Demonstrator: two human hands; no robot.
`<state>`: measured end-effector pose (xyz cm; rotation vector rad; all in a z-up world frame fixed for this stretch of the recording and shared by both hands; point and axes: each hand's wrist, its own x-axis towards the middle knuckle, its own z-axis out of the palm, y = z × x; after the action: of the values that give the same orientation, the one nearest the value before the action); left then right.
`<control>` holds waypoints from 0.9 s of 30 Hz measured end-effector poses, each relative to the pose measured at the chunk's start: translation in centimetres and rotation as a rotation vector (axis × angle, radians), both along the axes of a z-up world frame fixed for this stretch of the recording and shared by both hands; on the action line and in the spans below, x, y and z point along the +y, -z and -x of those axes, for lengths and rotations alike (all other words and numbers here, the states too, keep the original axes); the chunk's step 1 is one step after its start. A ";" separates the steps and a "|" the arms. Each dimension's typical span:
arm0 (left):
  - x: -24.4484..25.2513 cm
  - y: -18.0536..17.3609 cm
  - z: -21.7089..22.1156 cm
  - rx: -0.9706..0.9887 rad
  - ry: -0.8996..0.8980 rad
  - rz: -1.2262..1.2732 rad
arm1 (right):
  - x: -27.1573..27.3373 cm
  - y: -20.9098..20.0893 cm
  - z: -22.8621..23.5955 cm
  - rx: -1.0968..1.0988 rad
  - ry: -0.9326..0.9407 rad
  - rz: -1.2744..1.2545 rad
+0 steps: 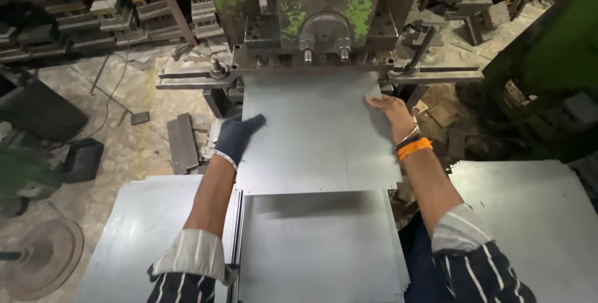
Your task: Placing metal sheets one by one into a stamping press machine for processing.
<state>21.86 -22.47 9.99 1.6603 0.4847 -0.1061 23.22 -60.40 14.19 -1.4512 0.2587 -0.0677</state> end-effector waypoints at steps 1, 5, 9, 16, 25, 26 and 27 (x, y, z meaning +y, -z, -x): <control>-0.1 0.4 -0.4 0.002 -0.001 0.002 | -1.1 1.5 -1.4 0.002 -0.001 0.002; -0.6 -0.2 0.1 -0.017 -0.018 0.055 | -2.3 3.5 -3.0 0.036 0.013 0.007; -1.5 -0.8 0.2 -0.036 -0.035 0.080 | -2.3 3.5 -3.2 0.067 0.034 0.035; -1.7 -2.3 1.4 -0.012 -0.092 0.105 | -3.5 5.1 -4.5 0.090 0.037 0.073; -1.6 -3.2 1.8 0.032 -0.083 0.111 | -4.0 5.9 -4.7 0.085 0.033 0.032; -1.6 -3.2 1.7 0.026 -0.095 0.135 | -3.9 5.9 -4.6 0.079 0.031 0.034; -1.7 -3.1 1.7 0.021 -0.108 0.162 | -3.9 5.9 -4.4 0.075 0.027 0.038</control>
<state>20.17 -24.19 13.13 1.4731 0.5664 -0.0806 27.66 -64.31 8.26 -1.4896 0.3401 -0.0405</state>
